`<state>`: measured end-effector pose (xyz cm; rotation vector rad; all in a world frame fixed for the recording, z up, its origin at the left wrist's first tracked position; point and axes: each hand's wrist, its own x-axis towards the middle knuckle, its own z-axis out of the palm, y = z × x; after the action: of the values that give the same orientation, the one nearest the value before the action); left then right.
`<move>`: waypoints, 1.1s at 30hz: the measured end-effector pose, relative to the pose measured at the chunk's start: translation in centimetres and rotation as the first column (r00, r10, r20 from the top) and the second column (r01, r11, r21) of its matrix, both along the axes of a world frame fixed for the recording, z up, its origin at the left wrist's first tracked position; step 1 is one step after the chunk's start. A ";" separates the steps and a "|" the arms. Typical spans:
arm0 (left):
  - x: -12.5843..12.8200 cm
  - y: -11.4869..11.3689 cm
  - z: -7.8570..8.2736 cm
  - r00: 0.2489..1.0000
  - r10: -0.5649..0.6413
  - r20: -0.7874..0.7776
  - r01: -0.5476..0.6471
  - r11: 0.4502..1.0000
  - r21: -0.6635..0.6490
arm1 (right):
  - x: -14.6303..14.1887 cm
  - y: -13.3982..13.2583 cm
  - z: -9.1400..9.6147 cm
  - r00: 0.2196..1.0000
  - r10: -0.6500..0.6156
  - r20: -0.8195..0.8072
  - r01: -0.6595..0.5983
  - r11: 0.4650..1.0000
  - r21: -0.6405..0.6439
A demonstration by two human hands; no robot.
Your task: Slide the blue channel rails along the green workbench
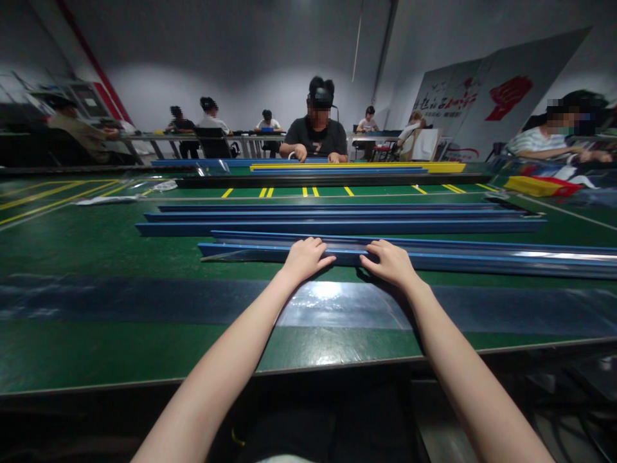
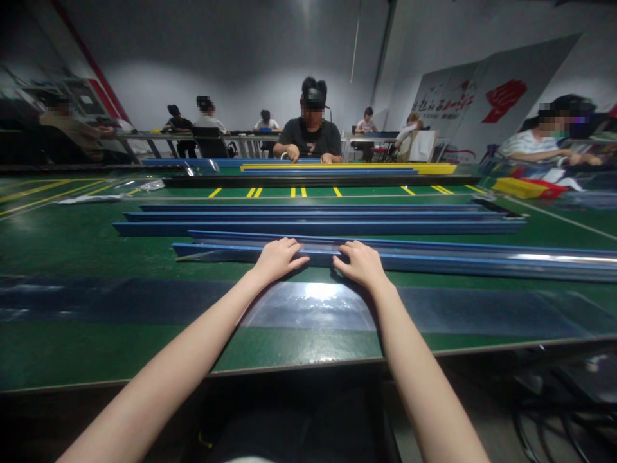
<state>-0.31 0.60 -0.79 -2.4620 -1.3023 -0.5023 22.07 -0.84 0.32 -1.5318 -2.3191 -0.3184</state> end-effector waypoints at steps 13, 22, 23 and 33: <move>0.0 -0.1 0.1 1.000 0.006 -0.014 -0.005 1.000 0.018 | -0.1 0.0 0.0 1.000 -0.011 0.023 0.010 1.000 0.010; 0.0 0.1 -0.2 1.000 0.001 -0.018 0.000 0.999 0.045 | -0.5 0.0 -0.2 0.994 -0.090 0.069 0.088 0.996 0.025; 0.0 0.1 -0.2 1.000 0.000 -0.018 0.001 0.999 0.047 | -0.6 0.0 -0.2 0.993 -0.095 0.068 0.094 0.995 0.025; 0.0 0.0 -0.1 1.000 0.002 -0.012 -0.001 0.999 0.044 | -0.7 -0.1 -0.1 0.993 -0.105 0.057 0.105 0.994 0.010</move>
<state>-0.27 0.64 -0.91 -2.4242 -1.2745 -0.5099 21.32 -0.95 0.19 -1.6655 -2.2815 -0.4019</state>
